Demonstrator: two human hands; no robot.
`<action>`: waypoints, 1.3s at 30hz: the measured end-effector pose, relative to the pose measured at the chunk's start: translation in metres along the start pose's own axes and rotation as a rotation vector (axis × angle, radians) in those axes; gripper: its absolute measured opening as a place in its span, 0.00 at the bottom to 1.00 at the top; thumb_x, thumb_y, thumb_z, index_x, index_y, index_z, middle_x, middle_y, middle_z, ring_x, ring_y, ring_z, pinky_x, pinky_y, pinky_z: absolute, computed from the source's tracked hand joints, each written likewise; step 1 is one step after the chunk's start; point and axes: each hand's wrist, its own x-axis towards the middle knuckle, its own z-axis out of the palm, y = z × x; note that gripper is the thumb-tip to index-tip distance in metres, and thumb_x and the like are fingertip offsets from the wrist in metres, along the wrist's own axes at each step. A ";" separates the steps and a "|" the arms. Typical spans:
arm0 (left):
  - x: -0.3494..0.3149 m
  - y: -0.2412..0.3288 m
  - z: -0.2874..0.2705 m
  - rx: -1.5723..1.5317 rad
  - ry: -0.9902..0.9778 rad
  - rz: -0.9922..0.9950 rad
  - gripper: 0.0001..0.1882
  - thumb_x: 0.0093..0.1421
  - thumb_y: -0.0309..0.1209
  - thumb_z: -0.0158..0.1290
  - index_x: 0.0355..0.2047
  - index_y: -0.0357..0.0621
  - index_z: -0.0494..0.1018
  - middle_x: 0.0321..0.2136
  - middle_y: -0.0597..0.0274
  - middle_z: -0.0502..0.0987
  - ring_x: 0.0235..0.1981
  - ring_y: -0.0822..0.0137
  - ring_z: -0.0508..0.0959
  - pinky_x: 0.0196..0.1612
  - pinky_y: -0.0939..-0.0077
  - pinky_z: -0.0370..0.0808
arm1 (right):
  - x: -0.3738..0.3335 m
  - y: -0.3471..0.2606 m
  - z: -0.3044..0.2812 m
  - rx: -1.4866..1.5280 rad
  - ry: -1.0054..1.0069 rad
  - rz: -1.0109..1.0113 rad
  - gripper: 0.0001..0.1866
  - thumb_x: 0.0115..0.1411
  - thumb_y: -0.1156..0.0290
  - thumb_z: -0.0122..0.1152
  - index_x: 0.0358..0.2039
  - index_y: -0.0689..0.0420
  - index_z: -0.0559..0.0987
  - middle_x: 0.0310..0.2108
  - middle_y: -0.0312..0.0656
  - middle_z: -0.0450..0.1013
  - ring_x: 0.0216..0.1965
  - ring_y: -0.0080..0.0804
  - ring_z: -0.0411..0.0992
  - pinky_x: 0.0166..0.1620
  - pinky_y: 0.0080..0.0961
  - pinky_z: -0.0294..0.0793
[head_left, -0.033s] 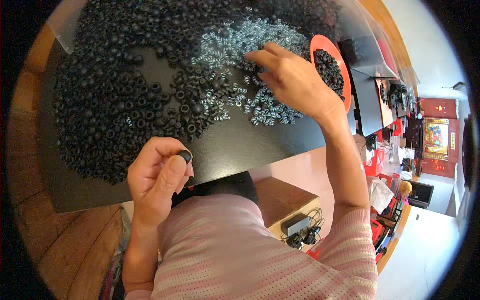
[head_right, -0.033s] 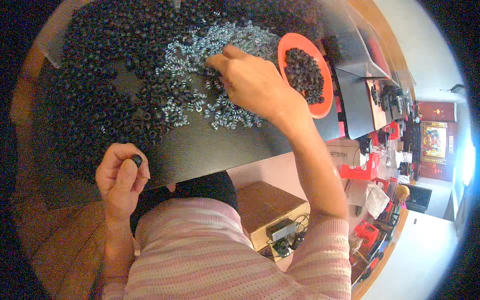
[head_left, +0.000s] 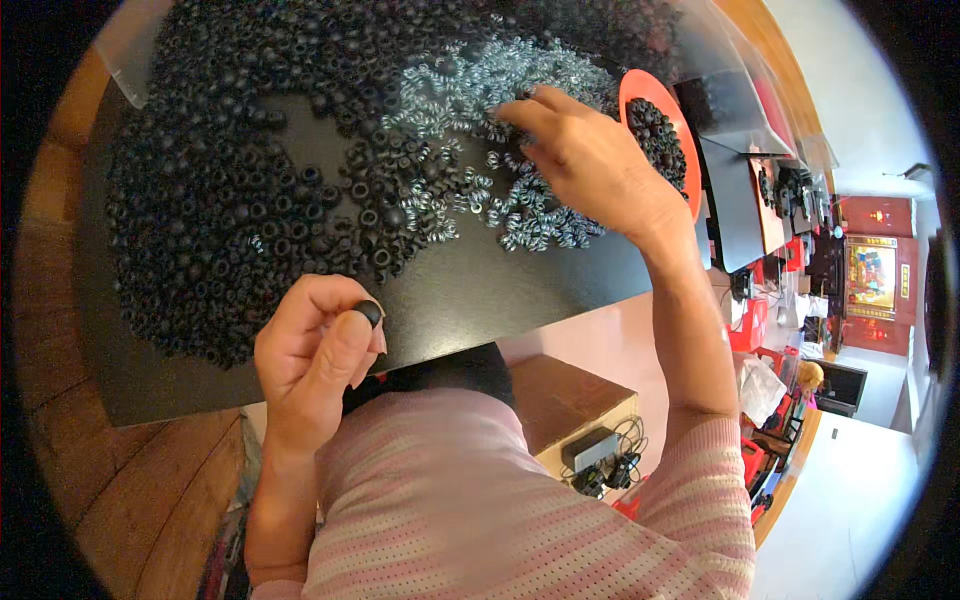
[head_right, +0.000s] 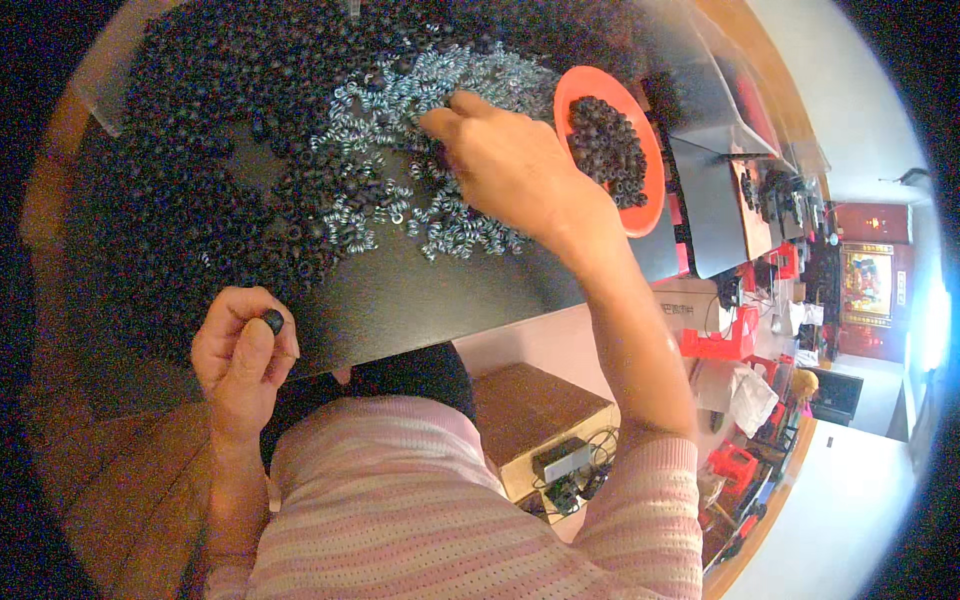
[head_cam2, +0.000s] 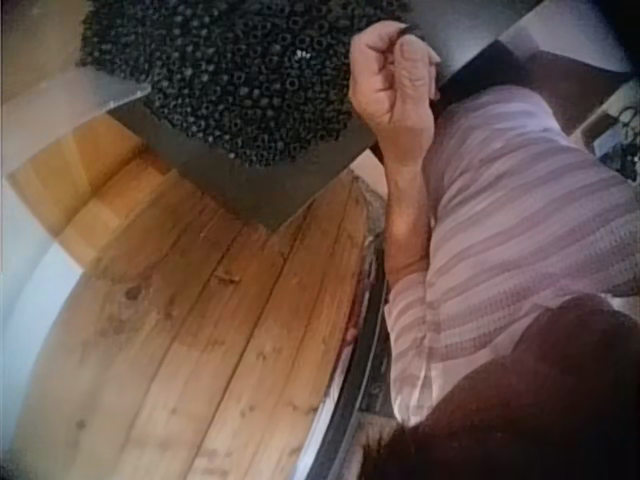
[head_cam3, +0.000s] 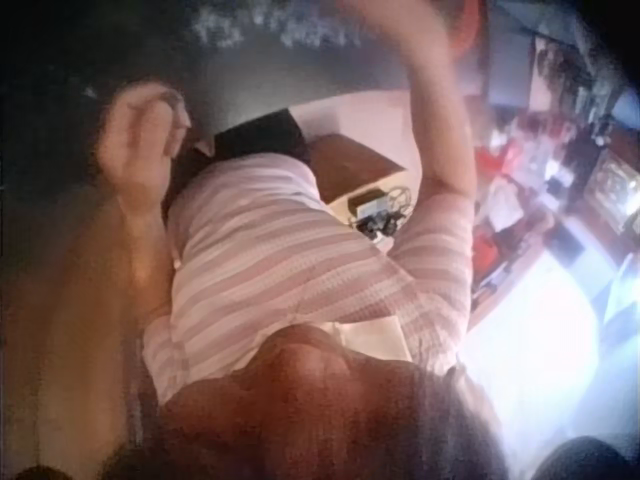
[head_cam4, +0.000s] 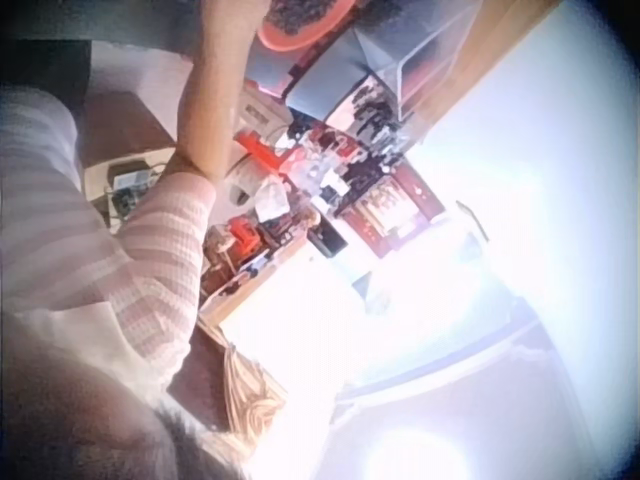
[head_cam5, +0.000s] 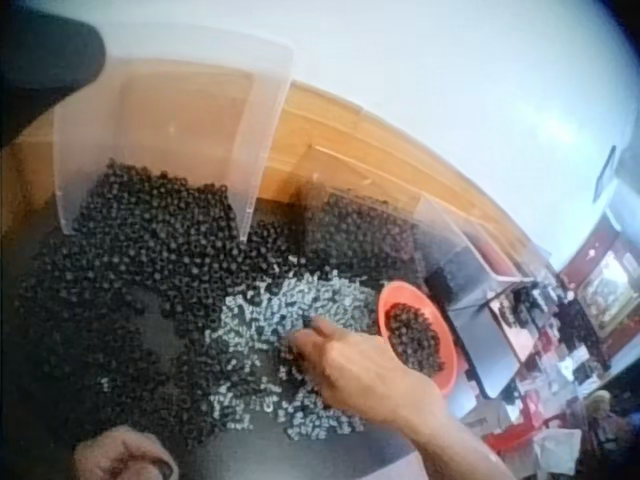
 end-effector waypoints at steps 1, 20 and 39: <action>0.000 0.000 0.000 -0.001 0.001 0.002 0.12 0.64 0.35 0.50 0.36 0.35 0.68 0.22 0.67 0.72 0.16 0.85 0.61 0.19 0.89 0.57 | -0.001 0.002 0.000 -0.058 0.013 0.020 0.15 0.54 0.78 0.55 0.43 0.59 0.73 0.37 0.47 0.69 0.35 0.50 0.70 0.38 0.39 0.70; 0.000 -0.001 -0.002 0.043 -0.030 0.003 0.13 0.63 0.37 0.50 0.36 0.39 0.67 0.24 0.62 0.70 0.16 0.82 0.60 0.16 0.88 0.55 | 0.011 -0.006 0.007 0.061 0.093 -0.037 0.12 0.54 0.76 0.56 0.40 0.58 0.74 0.35 0.47 0.68 0.36 0.50 0.71 0.36 0.40 0.70; -0.001 0.000 -0.001 0.008 -0.009 0.006 0.10 0.63 0.33 0.51 0.36 0.36 0.69 0.23 0.67 0.71 0.17 0.85 0.62 0.19 0.90 0.57 | 0.007 0.003 -0.005 -0.056 0.075 -0.003 0.09 0.55 0.75 0.55 0.37 0.57 0.76 0.33 0.44 0.70 0.35 0.48 0.72 0.37 0.39 0.72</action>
